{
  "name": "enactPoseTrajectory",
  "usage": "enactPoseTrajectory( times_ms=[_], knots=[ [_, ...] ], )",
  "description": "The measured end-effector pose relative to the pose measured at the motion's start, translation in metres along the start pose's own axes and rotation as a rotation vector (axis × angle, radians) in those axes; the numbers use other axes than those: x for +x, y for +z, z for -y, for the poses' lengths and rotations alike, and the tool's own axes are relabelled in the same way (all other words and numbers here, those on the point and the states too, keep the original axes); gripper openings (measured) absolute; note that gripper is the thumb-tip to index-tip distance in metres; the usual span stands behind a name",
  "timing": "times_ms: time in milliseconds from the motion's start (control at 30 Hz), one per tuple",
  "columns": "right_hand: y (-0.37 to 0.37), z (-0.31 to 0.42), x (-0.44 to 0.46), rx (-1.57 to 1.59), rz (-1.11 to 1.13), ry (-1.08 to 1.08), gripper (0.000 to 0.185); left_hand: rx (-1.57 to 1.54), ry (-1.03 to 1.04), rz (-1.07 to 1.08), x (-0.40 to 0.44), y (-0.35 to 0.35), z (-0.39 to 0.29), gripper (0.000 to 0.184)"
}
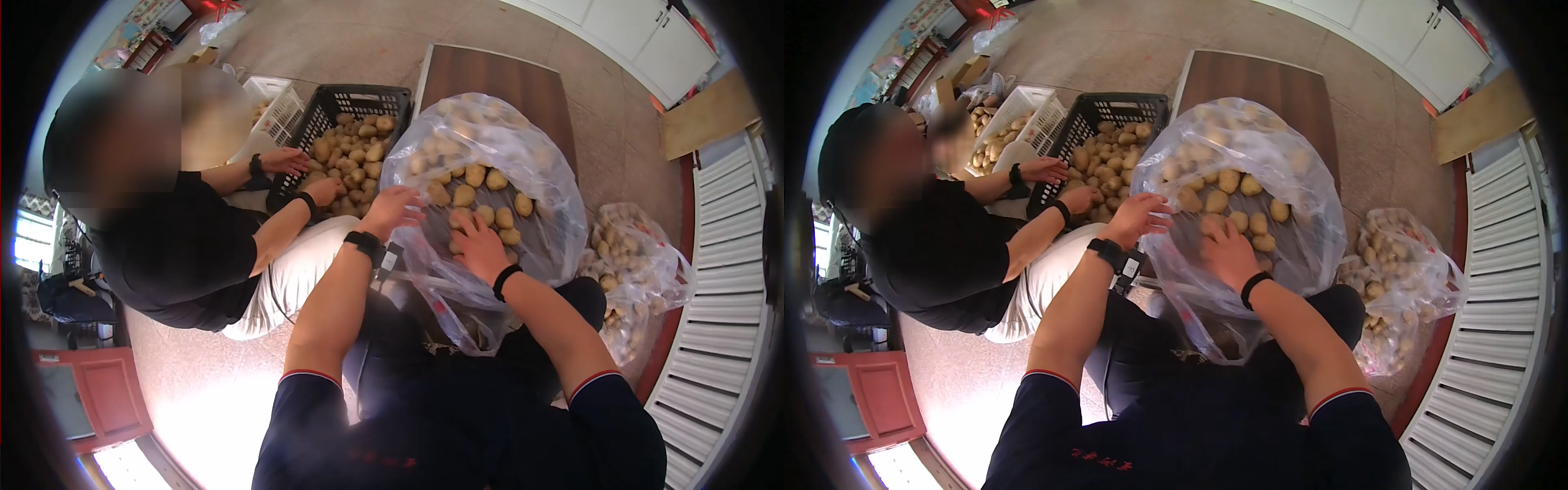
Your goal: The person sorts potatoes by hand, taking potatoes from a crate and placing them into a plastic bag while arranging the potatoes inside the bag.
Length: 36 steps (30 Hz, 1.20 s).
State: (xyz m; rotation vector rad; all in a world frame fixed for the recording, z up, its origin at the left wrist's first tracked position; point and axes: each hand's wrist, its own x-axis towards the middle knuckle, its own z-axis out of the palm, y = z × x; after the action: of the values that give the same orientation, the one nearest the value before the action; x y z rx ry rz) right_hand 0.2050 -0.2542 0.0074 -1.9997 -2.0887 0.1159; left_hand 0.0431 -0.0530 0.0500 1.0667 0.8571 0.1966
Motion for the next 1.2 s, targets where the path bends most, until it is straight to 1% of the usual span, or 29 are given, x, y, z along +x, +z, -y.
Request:
enactPoseTrajectory(
  times_ms=[67, 100, 167, 367, 433, 467, 533, 567, 633, 667, 700, 767, 800, 833, 867, 900, 1033, 1100, 1133, 1200],
  knots=[
    [0.002, 0.002, -0.007, 0.013, -0.060, 0.062, 0.041, 0.004, 0.006, -0.006, -0.001, 0.001, 0.001, 0.034],
    [0.003, 0.002, -0.010, 0.019, -0.068, 0.050, 0.041, 0.008, 0.013, -0.020, 0.000, 0.001, 0.001, 0.034],
    [-0.001, 0.008, -0.015, 0.053, -0.050, 0.137, 0.045, 0.019, 0.018, 0.005, -0.002, 0.005, 0.000, 0.036],
    [0.001, 0.009, -0.025, 0.085, -0.058, 0.134, 0.046, 0.044, 0.023, -0.019, 0.005, 0.014, 0.008, 0.036],
    [0.003, 0.004, -0.023, 0.152, -0.070, 0.162, 0.048, -0.010, 0.025, 0.069, 0.007, 0.013, 0.010, 0.034],
    [0.003, 0.005, -0.022, 0.159, -0.083, 0.140, 0.048, -0.004, 0.040, 0.048, 0.008, 0.015, 0.012, 0.034],
    [0.000, 0.004, -0.020, 0.275, -0.158, 0.278, 0.044, 0.096, 0.031, 0.003, 0.011, 0.020, 0.015, 0.030],
    [0.005, 0.002, -0.020, 0.282, -0.165, 0.258, 0.044, 0.098, 0.041, -0.016, 0.011, 0.021, 0.016, 0.030],
    [0.017, -0.006, -0.015, 0.685, -0.214, 0.508, 0.037, 0.140, 0.032, 0.019, 0.010, 0.022, 0.016, 0.036],
    [0.021, -0.006, -0.008, 0.775, -0.300, 0.478, 0.031, 0.143, 0.042, 0.007, 0.010, 0.023, 0.016, 0.036],
    [0.022, -0.011, -0.006, 0.778, -0.303, 0.467, 0.031, 0.163, 0.030, 0.019, 0.010, 0.025, 0.017, 0.037],
    [-0.007, -0.004, 0.002, 1.368, 0.015, 0.849, 0.030, 0.184, 0.026, 0.030, 0.007, 0.027, 0.015, 0.039],
    [-0.004, 0.000, 0.006, 1.402, -0.061, 0.821, 0.030, 0.195, 0.012, 0.049, 0.004, 0.030, 0.013, 0.040],
    [-0.007, 0.002, 0.010, 1.401, -0.061, 0.816, 0.030, 0.205, -0.003, 0.069, -0.001, 0.033, 0.011, 0.041],
    [-0.010, 0.004, 0.013, 1.430, -0.010, 0.777, 0.031, 0.204, -0.018, 0.086, -0.005, 0.036, 0.008, 0.045],
    [-0.014, 0.005, 0.016, 1.458, 0.041, 0.739, 0.032, 0.204, -0.015, 0.084, -0.009, 0.039, 0.006, 0.045],
    [-0.036, 0.026, 0.035, 1.522, 0.051, 0.703, 0.035, 0.177, -0.029, 0.151, -0.015, 0.043, 0.001, 0.044],
    [-0.037, 0.028, 0.043, 1.480, 0.034, 0.582, 0.043, 0.182, -0.041, 0.188, -0.018, 0.043, -0.002, 0.043],
    [-0.038, 0.031, 0.045, 1.478, 0.032, 0.580, 0.043, 0.152, -0.028, 0.185, -0.020, 0.043, -0.002, 0.042],
    [-0.042, 0.036, 0.049, 1.347, -0.024, 0.594, 0.046, 0.125, -0.011, 0.184, -0.021, 0.042, -0.004, 0.041]
  ],
)
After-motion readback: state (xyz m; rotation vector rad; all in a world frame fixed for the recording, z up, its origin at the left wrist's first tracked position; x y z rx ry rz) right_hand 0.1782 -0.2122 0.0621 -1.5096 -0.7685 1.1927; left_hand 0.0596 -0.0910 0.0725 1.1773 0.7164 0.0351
